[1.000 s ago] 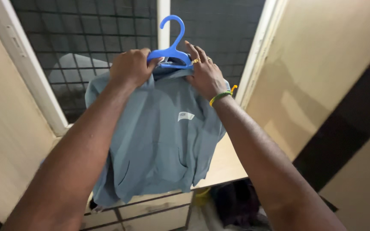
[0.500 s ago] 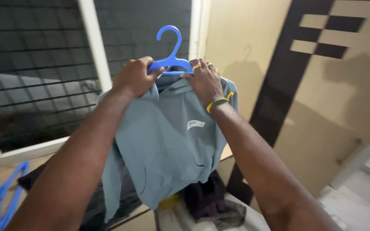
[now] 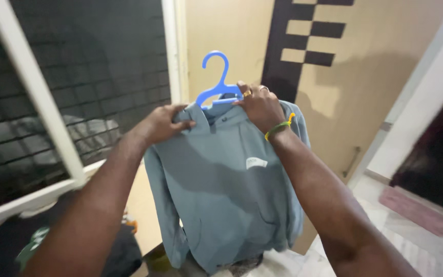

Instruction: The person places several garments on blue hangers and hangs them in a wardrobe. Items handled include a patterned shirt, a pink shirt, a grey hoodie, and a black t-shirt. Each garment is buttoned or adjusted, placed on a hanger, and hung on the wardrobe rail.

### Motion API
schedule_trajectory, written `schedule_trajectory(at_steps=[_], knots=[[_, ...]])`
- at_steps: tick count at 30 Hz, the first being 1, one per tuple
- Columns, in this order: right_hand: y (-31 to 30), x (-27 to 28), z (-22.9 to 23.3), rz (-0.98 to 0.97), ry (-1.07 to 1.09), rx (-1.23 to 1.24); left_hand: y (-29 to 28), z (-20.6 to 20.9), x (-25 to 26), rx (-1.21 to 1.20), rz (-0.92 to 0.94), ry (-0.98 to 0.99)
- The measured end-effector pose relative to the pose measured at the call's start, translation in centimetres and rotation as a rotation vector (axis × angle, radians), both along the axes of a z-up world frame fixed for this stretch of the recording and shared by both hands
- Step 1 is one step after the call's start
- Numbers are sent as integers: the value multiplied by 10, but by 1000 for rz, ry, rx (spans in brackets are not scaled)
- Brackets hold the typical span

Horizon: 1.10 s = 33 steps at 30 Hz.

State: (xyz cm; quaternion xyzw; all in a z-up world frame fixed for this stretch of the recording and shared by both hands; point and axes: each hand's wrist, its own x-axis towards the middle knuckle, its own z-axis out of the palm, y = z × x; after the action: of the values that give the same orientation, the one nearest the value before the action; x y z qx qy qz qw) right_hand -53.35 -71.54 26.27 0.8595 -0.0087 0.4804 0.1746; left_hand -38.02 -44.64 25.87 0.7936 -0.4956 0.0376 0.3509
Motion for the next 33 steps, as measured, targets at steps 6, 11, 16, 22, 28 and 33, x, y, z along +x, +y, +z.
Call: schedule_trajectory(at_steps=[6, 11, 16, 22, 28, 33], knots=[[-39, -39, 6, -212, 73, 56, -61, -8, -12, -112, -220, -166], [-75, -80, 7, -331, 44, 115, -128, -5, -8, -39, -268, -473], [-90, -140, 6, -498, 90, 184, -193, -9, -43, -85, -260, -522], [-96, -223, 18, -800, 404, -10, -261, -6, -98, -29, -297, -533], [-129, -276, 19, -891, 379, -27, -330, -11, -153, -79, -375, -526], [-172, -316, 23, -972, 356, 18, -391, -11, -199, -249, -372, -740]])
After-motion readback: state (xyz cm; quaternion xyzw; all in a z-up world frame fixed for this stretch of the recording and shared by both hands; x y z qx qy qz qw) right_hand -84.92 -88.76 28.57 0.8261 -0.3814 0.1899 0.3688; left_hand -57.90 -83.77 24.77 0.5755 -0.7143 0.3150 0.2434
